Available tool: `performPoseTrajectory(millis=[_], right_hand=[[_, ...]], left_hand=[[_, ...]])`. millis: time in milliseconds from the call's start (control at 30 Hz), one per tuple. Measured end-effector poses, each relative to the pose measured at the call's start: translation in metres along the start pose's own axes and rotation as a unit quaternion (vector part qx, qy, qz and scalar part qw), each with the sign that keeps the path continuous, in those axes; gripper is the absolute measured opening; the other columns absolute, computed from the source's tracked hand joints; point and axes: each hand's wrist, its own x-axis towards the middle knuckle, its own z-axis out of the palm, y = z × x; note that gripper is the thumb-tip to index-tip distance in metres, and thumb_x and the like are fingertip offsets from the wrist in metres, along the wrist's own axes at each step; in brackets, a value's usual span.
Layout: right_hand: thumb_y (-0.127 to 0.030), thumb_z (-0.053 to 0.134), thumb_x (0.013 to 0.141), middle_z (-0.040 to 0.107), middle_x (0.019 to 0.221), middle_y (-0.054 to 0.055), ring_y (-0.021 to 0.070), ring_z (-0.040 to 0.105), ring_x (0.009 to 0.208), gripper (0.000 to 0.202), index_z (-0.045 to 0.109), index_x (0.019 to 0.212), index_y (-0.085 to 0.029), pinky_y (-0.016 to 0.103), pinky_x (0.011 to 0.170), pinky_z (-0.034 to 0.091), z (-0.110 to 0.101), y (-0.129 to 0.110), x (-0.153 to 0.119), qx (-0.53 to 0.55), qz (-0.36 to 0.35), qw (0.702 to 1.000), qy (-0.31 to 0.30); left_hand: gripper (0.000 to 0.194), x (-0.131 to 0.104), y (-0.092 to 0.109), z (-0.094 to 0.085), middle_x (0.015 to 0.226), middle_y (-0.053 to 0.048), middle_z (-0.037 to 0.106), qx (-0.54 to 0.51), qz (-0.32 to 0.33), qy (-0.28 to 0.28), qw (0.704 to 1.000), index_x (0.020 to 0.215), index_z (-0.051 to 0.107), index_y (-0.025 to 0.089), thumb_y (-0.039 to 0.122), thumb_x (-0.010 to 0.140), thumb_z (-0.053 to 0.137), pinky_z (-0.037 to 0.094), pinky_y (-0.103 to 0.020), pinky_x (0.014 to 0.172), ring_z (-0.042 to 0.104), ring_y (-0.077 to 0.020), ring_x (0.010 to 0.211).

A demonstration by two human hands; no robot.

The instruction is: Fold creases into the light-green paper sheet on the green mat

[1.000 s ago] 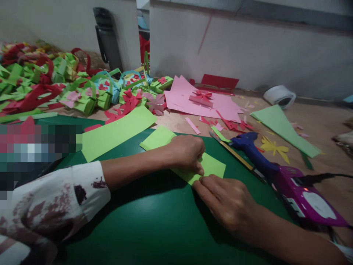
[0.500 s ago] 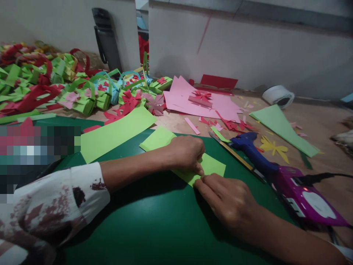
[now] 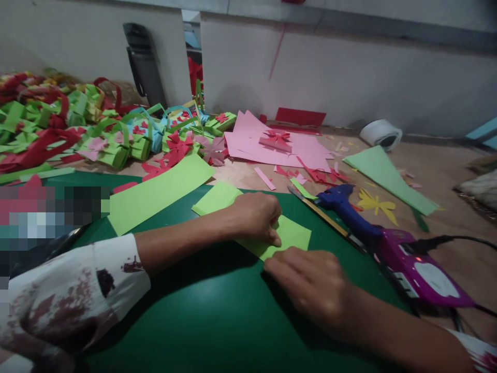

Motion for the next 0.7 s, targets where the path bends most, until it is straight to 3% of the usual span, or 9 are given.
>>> performPoseTrajectory(millis=[133, 400, 467, 533, 600, 700], right_hand=[[-0.003, 0.048, 0.089, 0.060, 0.072, 0.004, 0.0135, 0.055, 0.068, 0.016, 0.060, 0.088, -0.012, 0.026, 0.061, 0.039, 0.000, 0.009, -0.009, -0.019, 0.076, 0.997, 0.019], [-0.002, 0.042, 0.089, 0.056, 0.062, 0.005, 0.0150, 0.048, 0.057, 0.024, 0.064, 0.086, -0.008, 0.028, 0.052, 0.032, 0.003, 0.002, -0.001, -0.084, 0.011, 0.996, -0.011], [-0.002, 0.040, 0.089, 0.057, 0.065, 0.006, 0.0156, 0.049, 0.060, 0.025, 0.064, 0.085, -0.008, 0.028, 0.053, 0.032, 0.003, 0.003, -0.001, -0.071, 0.020, 0.997, -0.016], [-0.003, 0.040, 0.089, 0.055, 0.064, 0.005, 0.0153, 0.048, 0.059, 0.026, 0.062, 0.079, -0.011, 0.028, 0.053, 0.032, 0.004, 0.004, -0.002, -0.049, 0.035, 0.998, -0.010], [-0.004, 0.040, 0.090, 0.052, 0.062, 0.003, 0.0146, 0.045, 0.056, 0.027, 0.060, 0.073, -0.013, 0.028, 0.051, 0.030, 0.004, 0.005, -0.004, -0.028, 0.054, 0.998, -0.008], [-0.004, 0.040, 0.090, 0.051, 0.062, 0.003, 0.0145, 0.044, 0.057, 0.027, 0.059, 0.073, -0.013, 0.028, 0.052, 0.030, 0.006, 0.006, -0.006, -0.001, 0.075, 0.997, -0.019]], left_hand=[[0.025, 0.000, 0.000, 0.000, 0.061, -0.001, 0.062, 0.001, 0.004, -0.003, 1.000, 0.069, 0.065, 0.019, 0.040, 0.065, 0.078, 0.026, -0.024, 0.049, 0.056, -0.0161, 0.059], [0.017, -0.004, 0.002, -0.004, 0.063, -0.002, 0.063, 0.020, 0.014, 0.001, 1.000, 0.069, 0.066, 0.018, 0.033, 0.070, 0.073, 0.024, -0.025, 0.047, 0.054, -0.0152, 0.057], [0.009, -0.015, 0.005, -0.005, 0.065, -0.003, 0.063, 0.033, 0.018, 0.012, 0.999, 0.069, 0.065, 0.017, 0.025, 0.075, 0.067, 0.024, -0.026, 0.048, 0.053, -0.0156, 0.058], [0.014, -0.031, 0.010, -0.002, 0.063, -0.006, 0.061, 0.060, 0.025, 0.032, 0.997, 0.065, 0.062, 0.016, 0.018, 0.079, 0.060, 0.023, -0.028, 0.049, 0.053, -0.0175, 0.058], [0.019, -0.051, 0.016, 0.008, 0.064, -0.006, 0.059, 0.129, 0.077, 0.059, 0.987, 0.060, 0.058, 0.016, 0.014, 0.079, 0.061, 0.025, -0.031, 0.053, 0.052, -0.0201, 0.062], [0.014, -0.077, 0.024, 0.030, 0.068, -0.003, 0.058, 0.170, 0.113, 0.108, 0.973, 0.071, 0.060, 0.017, 0.019, 0.084, 0.061, 0.030, -0.034, 0.056, 0.049, -0.0212, 0.063]])
